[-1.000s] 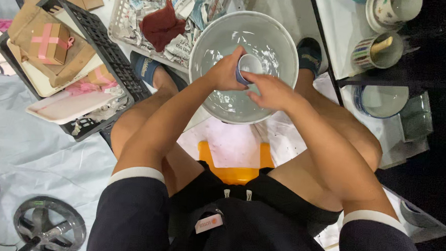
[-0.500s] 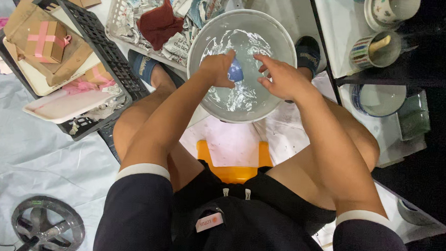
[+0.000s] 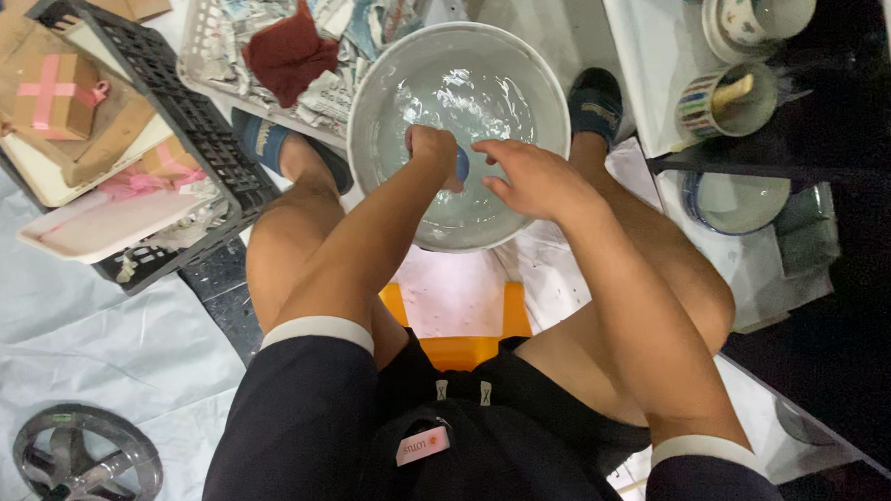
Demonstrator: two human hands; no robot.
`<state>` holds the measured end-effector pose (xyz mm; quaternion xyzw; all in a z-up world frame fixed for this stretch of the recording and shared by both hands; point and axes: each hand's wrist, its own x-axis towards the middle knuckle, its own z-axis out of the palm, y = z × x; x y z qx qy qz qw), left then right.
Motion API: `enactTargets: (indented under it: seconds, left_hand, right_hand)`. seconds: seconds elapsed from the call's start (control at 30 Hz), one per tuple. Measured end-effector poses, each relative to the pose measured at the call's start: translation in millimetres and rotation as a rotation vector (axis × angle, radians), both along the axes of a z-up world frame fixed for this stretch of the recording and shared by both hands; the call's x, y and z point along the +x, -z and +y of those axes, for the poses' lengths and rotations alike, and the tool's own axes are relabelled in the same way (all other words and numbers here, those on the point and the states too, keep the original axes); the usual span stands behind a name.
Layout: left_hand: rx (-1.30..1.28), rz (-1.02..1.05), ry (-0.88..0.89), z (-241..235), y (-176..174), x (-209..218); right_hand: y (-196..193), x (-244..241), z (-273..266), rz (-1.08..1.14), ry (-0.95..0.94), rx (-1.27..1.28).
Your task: The person washes ceramic dishes by hand in a bucket of water. They scrub and rinse a white bowl, then a patterned plate, and finally a small cup, placing each item on a nearby shelf after cleaning.
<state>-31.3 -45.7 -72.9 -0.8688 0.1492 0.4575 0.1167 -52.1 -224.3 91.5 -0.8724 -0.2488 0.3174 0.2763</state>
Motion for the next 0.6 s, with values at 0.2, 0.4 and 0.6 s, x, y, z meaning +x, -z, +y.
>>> enactTargets:
  seconds: [0.2,0.4,0.6]
  left_hand:
    - [-0.001,-0.122,0.024,-19,31,4]
    - [-0.268,-0.193,-0.119,-18,44,13]
    - [-0.584,-0.222,-0.264,-15,8,15]
  right_hand:
    - [-2,2,-2,0.02,0.032,0.015]
    - [11,7,-12,0.025,0.03,0.062]
    - [30,16,-24,-0.052,0.013,0.058]
